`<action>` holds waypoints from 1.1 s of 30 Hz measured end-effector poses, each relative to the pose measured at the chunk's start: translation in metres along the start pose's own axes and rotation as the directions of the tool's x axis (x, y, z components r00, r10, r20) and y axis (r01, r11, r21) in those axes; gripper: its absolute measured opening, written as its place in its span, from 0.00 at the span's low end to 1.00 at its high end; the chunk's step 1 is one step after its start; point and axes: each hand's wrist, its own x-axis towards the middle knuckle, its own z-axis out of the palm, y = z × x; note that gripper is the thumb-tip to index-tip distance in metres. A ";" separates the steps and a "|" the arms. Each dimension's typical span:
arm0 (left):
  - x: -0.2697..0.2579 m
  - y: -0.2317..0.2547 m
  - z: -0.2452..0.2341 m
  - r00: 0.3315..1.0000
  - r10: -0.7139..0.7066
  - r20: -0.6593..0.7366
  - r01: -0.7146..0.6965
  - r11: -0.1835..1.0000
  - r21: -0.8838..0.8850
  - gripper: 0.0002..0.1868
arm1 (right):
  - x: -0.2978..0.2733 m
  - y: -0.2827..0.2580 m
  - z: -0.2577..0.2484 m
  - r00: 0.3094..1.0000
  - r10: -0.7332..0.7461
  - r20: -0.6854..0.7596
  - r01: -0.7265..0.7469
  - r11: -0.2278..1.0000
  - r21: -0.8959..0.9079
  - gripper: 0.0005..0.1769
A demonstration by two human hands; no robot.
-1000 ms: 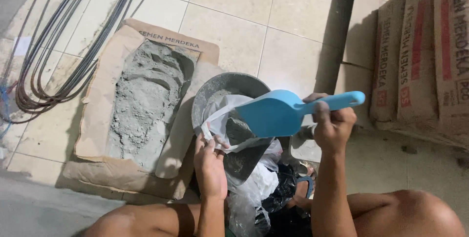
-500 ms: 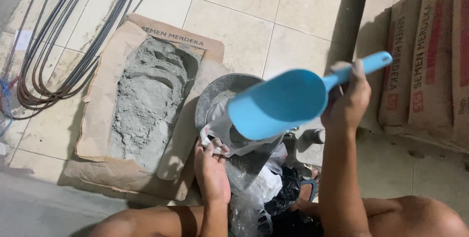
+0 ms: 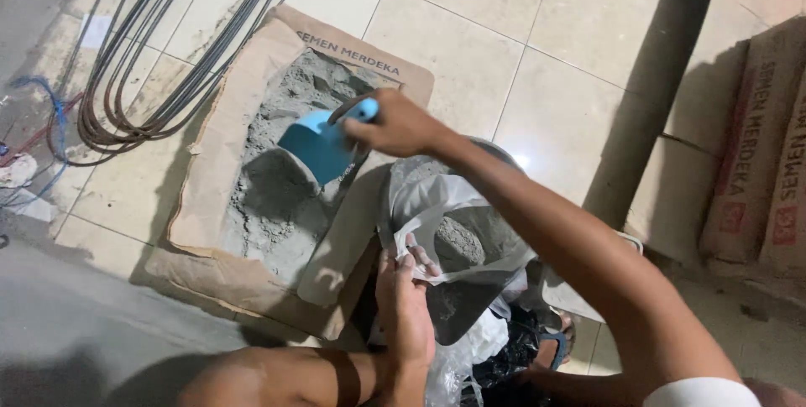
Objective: Scooping cement powder from a large bag into a smaller plastic bag using a hand scoop
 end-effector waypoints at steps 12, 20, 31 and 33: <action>-0.001 0.004 -0.004 0.998 -0.049 -0.037 0.051 0.997 0.054 0.23 | 0.033 0.013 0.033 0.988 0.146 -0.048 -0.145 0.989 0.021 0.18; -0.003 0.001 -0.006 0.999 -0.038 0.011 0.036 0.991 0.131 0.20 | 0.010 0.047 0.028 0.973 0.231 -0.024 -0.222 0.955 0.196 0.17; -0.005 -0.003 -0.007 0.999 -0.040 0.026 0.033 0.972 0.232 0.24 | -0.018 0.024 0.033 0.970 0.244 -0.007 -0.213 0.860 0.464 0.22; -0.004 -0.004 -0.006 0.998 0.012 0.066 -0.026 0.976 0.218 0.22 | -0.035 0.009 0.021 0.918 0.382 -0.104 -0.252 0.766 0.591 0.24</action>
